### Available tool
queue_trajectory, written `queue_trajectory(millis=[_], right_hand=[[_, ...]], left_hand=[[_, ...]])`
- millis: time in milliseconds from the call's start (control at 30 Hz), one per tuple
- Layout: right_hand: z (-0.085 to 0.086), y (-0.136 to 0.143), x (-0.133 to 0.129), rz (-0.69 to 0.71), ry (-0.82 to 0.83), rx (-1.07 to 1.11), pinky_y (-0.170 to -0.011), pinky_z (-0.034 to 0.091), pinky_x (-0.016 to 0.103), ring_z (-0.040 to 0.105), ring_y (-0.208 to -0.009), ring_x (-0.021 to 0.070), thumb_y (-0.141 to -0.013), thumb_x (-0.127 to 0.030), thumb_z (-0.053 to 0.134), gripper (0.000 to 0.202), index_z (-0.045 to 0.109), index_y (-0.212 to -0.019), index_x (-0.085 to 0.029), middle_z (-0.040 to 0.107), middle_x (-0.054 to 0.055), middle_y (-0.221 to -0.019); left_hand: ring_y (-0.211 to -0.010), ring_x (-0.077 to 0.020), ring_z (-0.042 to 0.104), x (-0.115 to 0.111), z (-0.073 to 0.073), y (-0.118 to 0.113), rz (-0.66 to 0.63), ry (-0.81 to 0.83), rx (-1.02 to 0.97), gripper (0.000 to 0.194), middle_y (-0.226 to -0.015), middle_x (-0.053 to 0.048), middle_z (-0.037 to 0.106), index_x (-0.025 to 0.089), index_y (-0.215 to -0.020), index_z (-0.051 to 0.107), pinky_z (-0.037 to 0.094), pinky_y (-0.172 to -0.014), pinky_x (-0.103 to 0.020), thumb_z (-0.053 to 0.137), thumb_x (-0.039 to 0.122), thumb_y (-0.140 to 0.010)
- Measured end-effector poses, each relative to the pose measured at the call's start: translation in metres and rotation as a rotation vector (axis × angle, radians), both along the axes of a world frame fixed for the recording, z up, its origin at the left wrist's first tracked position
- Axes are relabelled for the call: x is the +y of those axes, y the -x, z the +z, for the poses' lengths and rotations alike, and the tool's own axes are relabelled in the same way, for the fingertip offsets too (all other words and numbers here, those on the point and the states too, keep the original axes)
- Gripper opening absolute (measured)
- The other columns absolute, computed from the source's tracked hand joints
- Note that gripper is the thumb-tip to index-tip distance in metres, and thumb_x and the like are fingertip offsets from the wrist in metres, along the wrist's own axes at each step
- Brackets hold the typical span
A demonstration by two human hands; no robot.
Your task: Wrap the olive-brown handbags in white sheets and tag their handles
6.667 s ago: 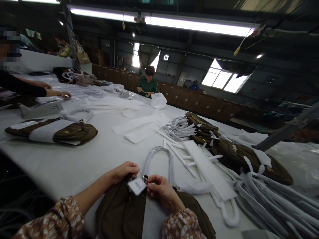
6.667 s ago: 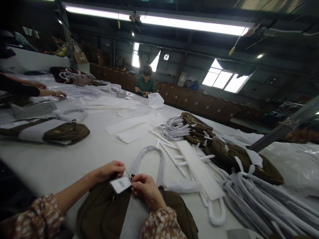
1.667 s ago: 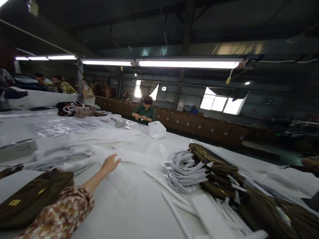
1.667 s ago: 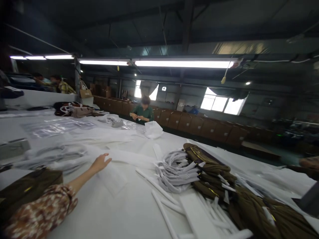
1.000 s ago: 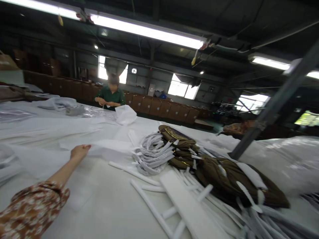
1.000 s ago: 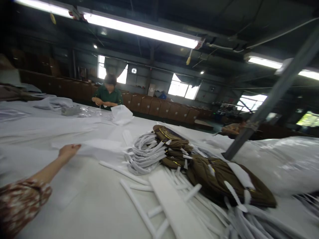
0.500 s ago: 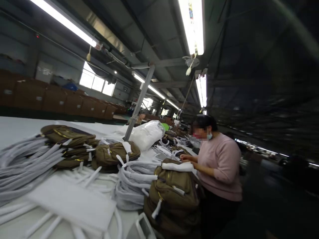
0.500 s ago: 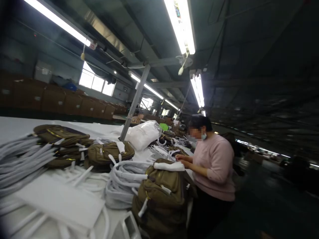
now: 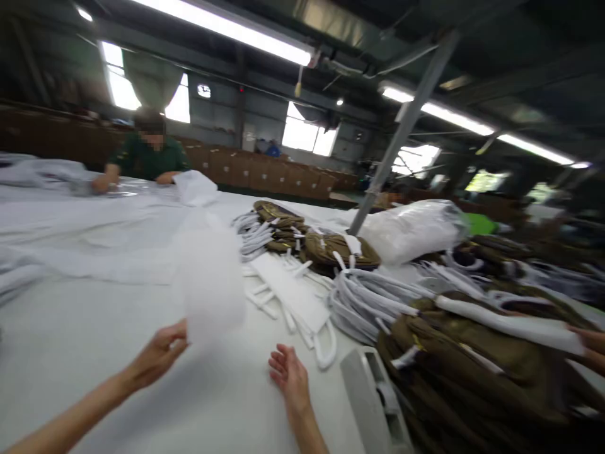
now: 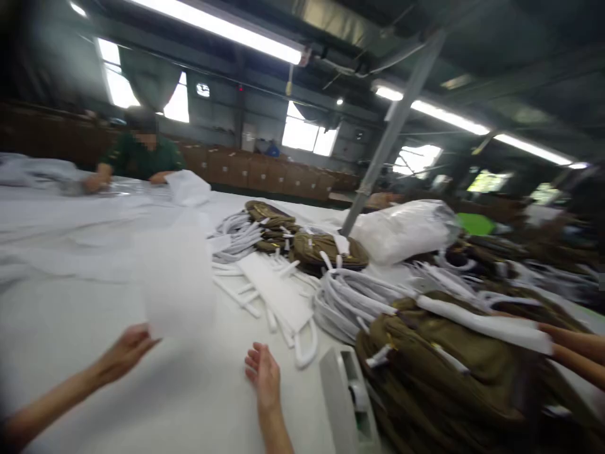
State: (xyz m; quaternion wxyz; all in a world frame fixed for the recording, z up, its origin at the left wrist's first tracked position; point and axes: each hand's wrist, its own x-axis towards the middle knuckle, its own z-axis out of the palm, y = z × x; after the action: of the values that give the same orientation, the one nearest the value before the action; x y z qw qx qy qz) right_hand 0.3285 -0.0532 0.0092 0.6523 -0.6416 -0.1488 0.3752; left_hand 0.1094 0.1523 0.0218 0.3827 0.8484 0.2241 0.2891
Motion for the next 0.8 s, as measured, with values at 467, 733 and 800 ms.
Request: queue_trajectory(millis=[467,733,800], right_hand=[[-0.023,0.082,-0.073,0.322,0.226,0.157,-0.045,0.046,0.023,0.062,-0.060,0.0169,-0.064,-0.054,0.074,0.093,0.031,-0.137,-0.015,0.062,-0.001,-0.070],[-0.046,0.127,-0.063,0.321,0.243,-0.466,-0.064,0.051,0.028,0.059,-0.058,0.0163,-0.066,-0.029,0.065,0.064,0.056,-0.128,-0.015,0.061,-0.001,-0.064],[-0.047,0.118,-0.068,0.268,0.206,-0.441,-0.059,0.051,0.027,0.060,-0.055,0.0159,-0.066,-0.034,0.067,0.061,0.058,-0.125,-0.018,0.062,-0.002,-0.065]], left_hand=[[-0.141,-0.0253,0.025,-0.088,-0.050,0.071,-0.241,0.045,0.265,0.031,-0.145,-0.005,0.044,0.023,-0.104,0.069,0.026,-0.114,-0.046,0.043,0.026,-0.088],[-0.141,-0.0305,0.026,-0.086,-0.017,0.037,0.070,-0.188,0.602,0.037,-0.142,-0.002,0.048,0.031,-0.113,0.068,0.012,-0.113,-0.061,0.041,0.026,-0.087],[-0.140,-0.0305,0.027,-0.107,-0.036,0.033,0.116,-0.267,0.592,0.045,-0.148,-0.004,0.039,0.033,-0.135,0.049,0.019,-0.111,-0.060,0.039,0.039,-0.092]])
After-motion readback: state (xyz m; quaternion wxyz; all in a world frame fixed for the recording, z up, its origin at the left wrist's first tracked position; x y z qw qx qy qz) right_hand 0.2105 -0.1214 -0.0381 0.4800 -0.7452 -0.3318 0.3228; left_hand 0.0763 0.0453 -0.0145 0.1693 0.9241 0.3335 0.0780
